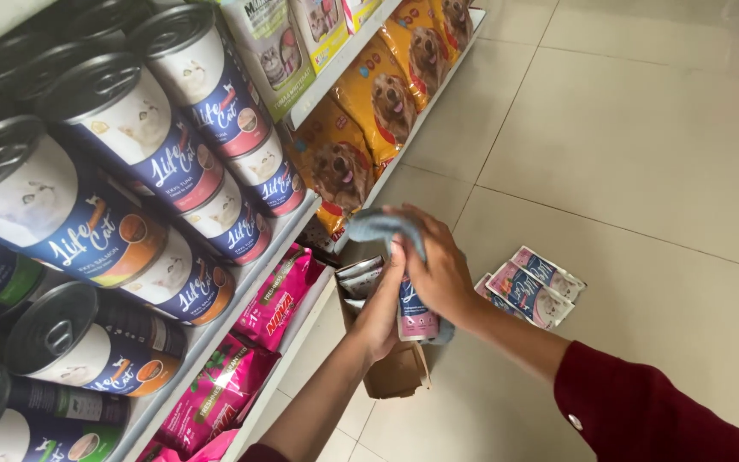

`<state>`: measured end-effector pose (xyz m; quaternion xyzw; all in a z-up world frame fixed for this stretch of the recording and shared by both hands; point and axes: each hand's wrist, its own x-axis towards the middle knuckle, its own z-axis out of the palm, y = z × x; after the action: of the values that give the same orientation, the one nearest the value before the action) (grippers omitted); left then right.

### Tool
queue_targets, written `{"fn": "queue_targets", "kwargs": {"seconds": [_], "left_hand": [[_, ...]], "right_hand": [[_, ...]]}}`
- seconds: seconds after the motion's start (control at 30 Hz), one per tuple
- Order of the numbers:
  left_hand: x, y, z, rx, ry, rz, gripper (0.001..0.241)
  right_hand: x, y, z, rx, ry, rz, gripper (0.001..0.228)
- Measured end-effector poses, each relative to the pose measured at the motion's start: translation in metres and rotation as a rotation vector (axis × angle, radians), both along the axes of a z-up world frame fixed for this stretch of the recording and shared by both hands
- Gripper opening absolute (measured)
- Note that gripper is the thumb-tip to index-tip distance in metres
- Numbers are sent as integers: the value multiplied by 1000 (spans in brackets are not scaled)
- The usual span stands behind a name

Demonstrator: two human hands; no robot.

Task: Wiping down cat food pouches with a cloth and organizing them into a display box on a store shelf.

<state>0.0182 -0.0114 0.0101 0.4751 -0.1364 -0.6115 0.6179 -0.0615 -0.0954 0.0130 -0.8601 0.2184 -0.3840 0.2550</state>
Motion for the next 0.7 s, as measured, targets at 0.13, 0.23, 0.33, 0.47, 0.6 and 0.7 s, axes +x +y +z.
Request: {"fn": "queue_targets", "kwargs": {"seconds": [0.13,0.23,0.33,0.47,0.6,0.7], "left_hand": [[-7,4,19,106,-41,28,91],[6,-1,-24,196,-74,103,86],[14,-3,-42,242,-100,156,84],[16,-2,-28,206,-86,187,80],[8,3,-9,185,-82,208,77],[-8,8,1,-35,-317,79,63]], "right_hand": [[3,4,8,547,-58,-123,53],[1,30,12,483,-92,-66,56],[-9,56,4,250,-104,55,49],[-10,51,-18,56,-27,134,49],[4,12,-25,111,-122,18,56],[3,-23,-39,335,-163,-144,34]]}}
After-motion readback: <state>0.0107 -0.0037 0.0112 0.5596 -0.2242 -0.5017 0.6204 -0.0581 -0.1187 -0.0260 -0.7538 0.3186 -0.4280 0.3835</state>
